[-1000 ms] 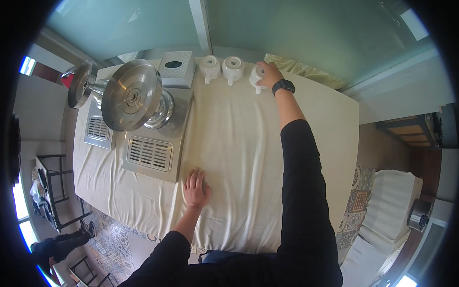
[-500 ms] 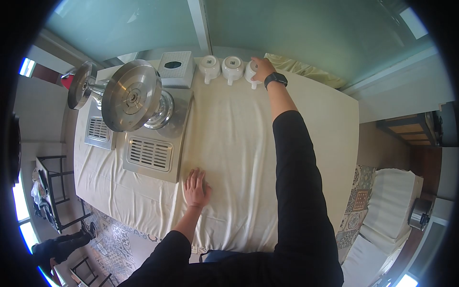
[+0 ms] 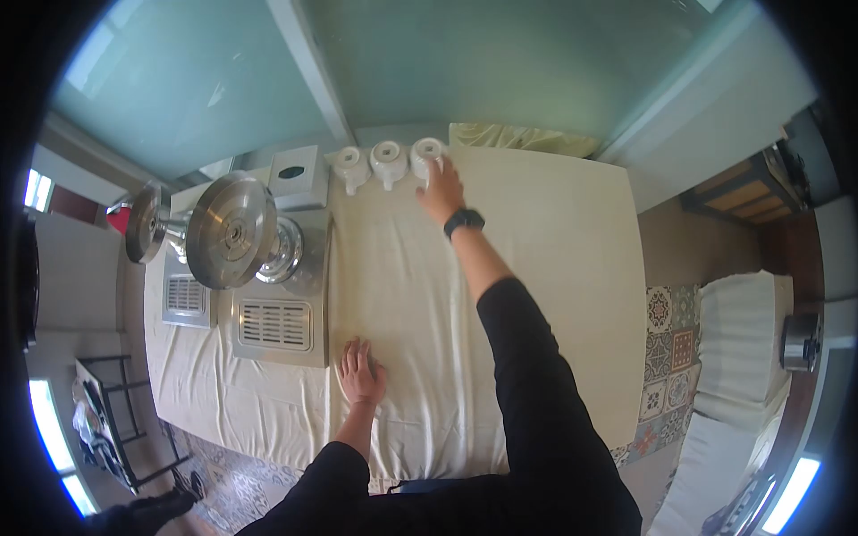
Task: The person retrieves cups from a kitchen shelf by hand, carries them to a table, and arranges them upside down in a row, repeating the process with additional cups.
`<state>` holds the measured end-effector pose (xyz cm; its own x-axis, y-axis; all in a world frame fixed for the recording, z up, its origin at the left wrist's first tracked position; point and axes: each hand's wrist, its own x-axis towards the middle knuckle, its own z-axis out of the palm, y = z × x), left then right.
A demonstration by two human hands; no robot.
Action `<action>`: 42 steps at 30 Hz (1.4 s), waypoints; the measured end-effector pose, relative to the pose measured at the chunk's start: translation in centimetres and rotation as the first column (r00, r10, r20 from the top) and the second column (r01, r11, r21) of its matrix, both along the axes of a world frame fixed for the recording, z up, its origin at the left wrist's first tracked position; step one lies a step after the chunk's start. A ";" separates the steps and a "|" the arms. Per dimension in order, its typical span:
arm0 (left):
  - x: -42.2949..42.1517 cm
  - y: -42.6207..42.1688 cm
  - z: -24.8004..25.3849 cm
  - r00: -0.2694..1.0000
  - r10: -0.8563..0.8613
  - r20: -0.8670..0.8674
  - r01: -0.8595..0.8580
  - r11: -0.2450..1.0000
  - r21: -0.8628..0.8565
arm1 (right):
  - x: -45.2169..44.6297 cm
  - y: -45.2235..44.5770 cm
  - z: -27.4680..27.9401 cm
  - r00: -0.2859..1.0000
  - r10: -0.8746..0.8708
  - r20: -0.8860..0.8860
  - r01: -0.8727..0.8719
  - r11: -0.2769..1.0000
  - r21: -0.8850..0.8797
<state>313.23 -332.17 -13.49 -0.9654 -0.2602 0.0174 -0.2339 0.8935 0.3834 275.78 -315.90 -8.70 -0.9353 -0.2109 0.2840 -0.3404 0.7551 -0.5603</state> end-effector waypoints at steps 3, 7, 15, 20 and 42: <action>0.1 0.2 0.0 1.000 0.009 0.001 -0.009 1.000 -0.013 | 11.5 3.1 -0.3 0.987 0.124 0.103 -0.123 0.992 -0.015; 0.3 0.2 -0.3 0.998 -0.027 -0.050 0.025 0.998 -0.050 | 29.9 11.6 0.1 0.837 0.260 0.481 -0.296 0.955 -0.002; 0.7 1.7 -1.6 0.993 -0.071 -0.098 0.041 0.960 -0.278 | 57.1 32.2 1.6 0.777 -0.162 0.609 0.235 0.971 -0.041; 3.2 13.7 0.5 0.979 -0.194 -0.065 0.183 0.972 -0.148 | 66.8 44.5 3.2 0.553 -0.468 0.690 0.504 0.847 0.170; 16.5 65.3 1.9 0.227 -0.813 0.536 0.963 0.270 0.002 | 95.6 84.6 2.6 0.087 -0.696 0.713 0.916 0.337 0.217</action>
<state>329.68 -266.91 -11.58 -0.4719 0.7236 -0.5037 0.7509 0.6293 0.2004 371.35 -231.28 -6.13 -0.3854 0.7601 -0.5231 0.8816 0.1359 -0.4520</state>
